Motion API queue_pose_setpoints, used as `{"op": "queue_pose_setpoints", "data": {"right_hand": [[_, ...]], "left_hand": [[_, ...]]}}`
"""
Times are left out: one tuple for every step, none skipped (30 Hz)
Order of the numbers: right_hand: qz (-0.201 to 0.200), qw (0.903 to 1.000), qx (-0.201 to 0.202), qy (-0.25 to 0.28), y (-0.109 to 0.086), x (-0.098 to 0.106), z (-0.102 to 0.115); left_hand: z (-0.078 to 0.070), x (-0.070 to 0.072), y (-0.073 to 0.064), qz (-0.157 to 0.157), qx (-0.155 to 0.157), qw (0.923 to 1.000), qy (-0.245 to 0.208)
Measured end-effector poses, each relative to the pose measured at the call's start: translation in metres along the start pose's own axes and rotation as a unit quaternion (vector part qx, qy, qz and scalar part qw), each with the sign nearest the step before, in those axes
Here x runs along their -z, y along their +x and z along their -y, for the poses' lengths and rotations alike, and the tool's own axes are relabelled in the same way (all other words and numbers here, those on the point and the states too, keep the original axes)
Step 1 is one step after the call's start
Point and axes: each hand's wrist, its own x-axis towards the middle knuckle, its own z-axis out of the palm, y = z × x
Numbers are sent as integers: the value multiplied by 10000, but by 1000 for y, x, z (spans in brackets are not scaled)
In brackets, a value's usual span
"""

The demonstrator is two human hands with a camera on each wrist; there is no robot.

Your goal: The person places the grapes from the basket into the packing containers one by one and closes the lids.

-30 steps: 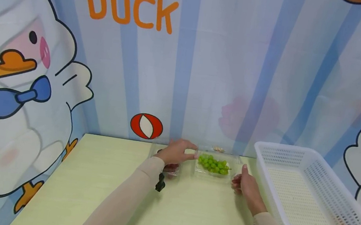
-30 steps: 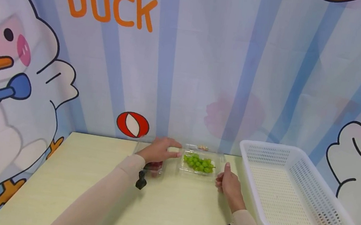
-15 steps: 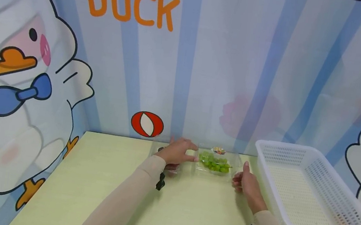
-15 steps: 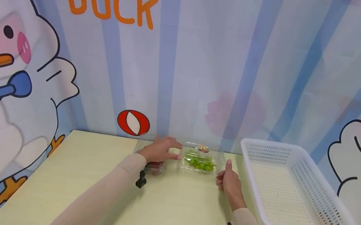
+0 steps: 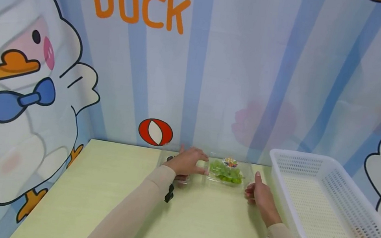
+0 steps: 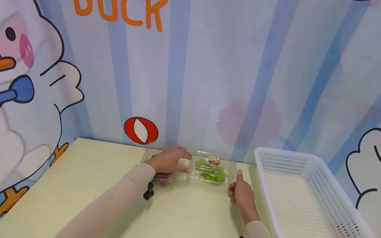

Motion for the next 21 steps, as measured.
{"op": "queue_pose_setpoints", "data": {"right_hand": [[1,10000,-8,-1,0,0,0],[-6,10000,-28,-11,0,0,0],[-12,10000,-46,-21,0,0,0],[-14,10000,-55,-34,0,0,1],[-12,10000,-56,-35,0,-1,1],[-14,10000,-55,-38,1,-1,1],[-12,10000,-57,-36,0,-1,1],[-20,10000,-50,-43,0,-1,1],[-34,10000,-29,-52,0,-1,0],[-38,10000,2,-68,0,-1,0],[-42,10000,24,-71,0,-1,-1],[-48,10000,47,-70,0,-1,-1],[-52,9999,59,-69,0,-1,-1],[-58,9999,82,-51,0,-2,-2],[-58,9999,94,-17,0,-2,-2],[-51,9999,107,15,0,-2,-2],[-53,9999,109,45,0,-2,-2],[-60,9999,118,63,0,-2,-3],[-71,9999,125,78,0,-3,-3],[-68,9998,141,82,0,-3,-3],[-65,9998,150,80,1,-3,-3]], "left_hand": [[0,0,0,-8,-10,10000,24],[0,-1,0,-15,-20,10000,73],[0,0,0,-20,-23,10000,90],[0,-1,0,-13,-23,9999,118],[0,0,-1,-12,-27,9999,136],[-1,0,-1,-9,-24,9999,133],[-1,0,-2,-8,-22,9999,143],[-2,0,-2,-10,-24,9999,167],[-3,1,-2,-10,-22,9999,170],[-3,1,-3,-5,-19,9998,175],[-4,1,-3,-7,-22,9998,179],[-4,1,-3,-2,-17,9998,191],[-4,1,-3,2,-10,9998,219],[-5,1,-3,6,-3,9997,244],[-5,1,-3,8,7,9996,271],[-4,1,-3,8,17,9996,298],[-4,0,-3,8,25,9994,340],[-4,0,-3,3,30,9993,370],[-4,0,-3,-4,32,9992,402],[-3,-1,-2,-11,34,9991,429],[-3,-1,-3,-18,31,9990,449]]}}
